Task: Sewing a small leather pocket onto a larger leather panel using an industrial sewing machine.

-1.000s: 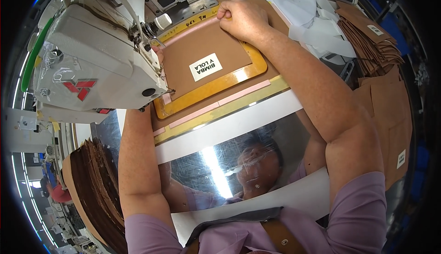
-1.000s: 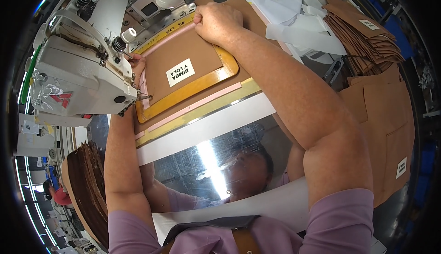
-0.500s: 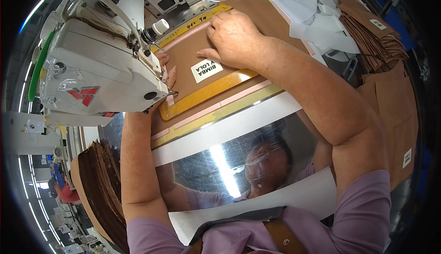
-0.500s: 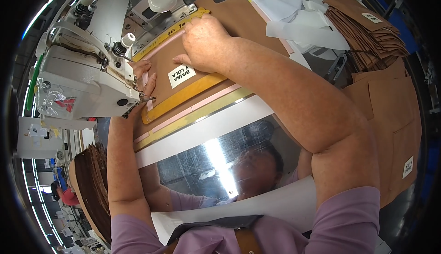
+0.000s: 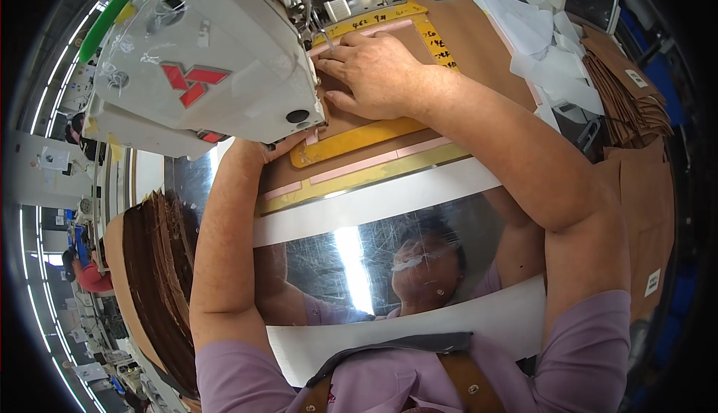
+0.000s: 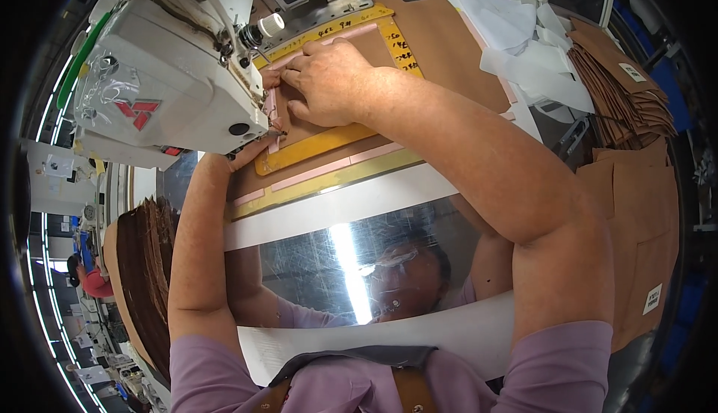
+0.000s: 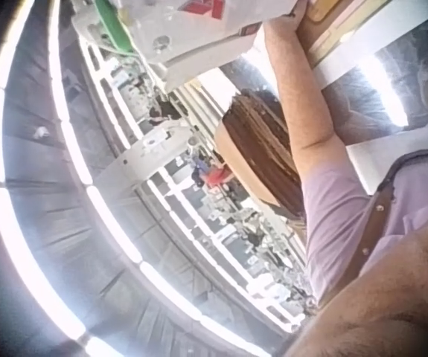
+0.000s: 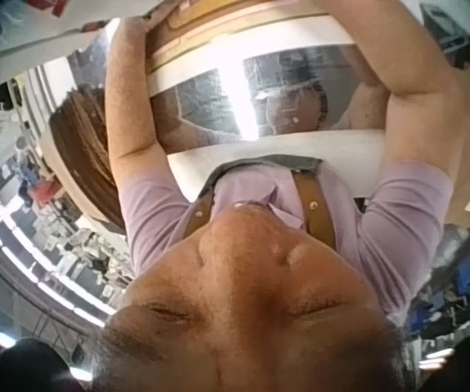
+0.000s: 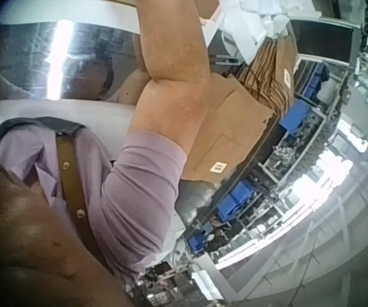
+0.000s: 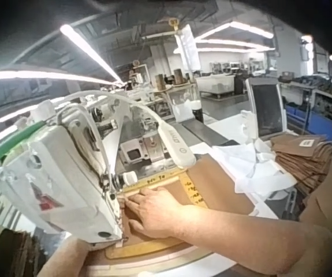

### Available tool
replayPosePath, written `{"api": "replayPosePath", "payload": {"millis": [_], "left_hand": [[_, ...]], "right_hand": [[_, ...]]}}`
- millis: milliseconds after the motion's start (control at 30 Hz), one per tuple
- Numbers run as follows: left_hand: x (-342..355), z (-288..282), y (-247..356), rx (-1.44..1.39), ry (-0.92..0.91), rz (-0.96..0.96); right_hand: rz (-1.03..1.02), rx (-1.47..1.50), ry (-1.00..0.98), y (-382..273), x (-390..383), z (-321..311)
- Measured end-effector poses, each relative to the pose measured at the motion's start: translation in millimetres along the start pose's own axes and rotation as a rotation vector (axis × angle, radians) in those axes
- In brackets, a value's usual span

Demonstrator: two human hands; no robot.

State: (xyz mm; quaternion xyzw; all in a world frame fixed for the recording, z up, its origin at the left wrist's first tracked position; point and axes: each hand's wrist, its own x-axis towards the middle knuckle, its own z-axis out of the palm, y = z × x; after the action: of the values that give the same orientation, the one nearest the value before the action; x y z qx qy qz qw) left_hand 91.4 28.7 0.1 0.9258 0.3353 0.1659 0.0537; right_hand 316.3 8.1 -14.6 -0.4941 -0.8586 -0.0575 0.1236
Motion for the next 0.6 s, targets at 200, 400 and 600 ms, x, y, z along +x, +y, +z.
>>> {"api": "replayPosePath", "payload": {"millis": [200, 400, 600], "left_hand": [[-30, 34, -57, -0.153, 0.025, -0.099], [-41, -3, 14, -0.554, 0.063, -0.233], [-70, 0, 16, -0.363, -0.022, -0.121]], "right_hand": [[0.005, -0.138, -0.040, -27, 15, -8], [0.066, -0.115, -0.035, -18, 8, 1], [0.060, -0.113, -0.023, -19, 9, 1]]}}
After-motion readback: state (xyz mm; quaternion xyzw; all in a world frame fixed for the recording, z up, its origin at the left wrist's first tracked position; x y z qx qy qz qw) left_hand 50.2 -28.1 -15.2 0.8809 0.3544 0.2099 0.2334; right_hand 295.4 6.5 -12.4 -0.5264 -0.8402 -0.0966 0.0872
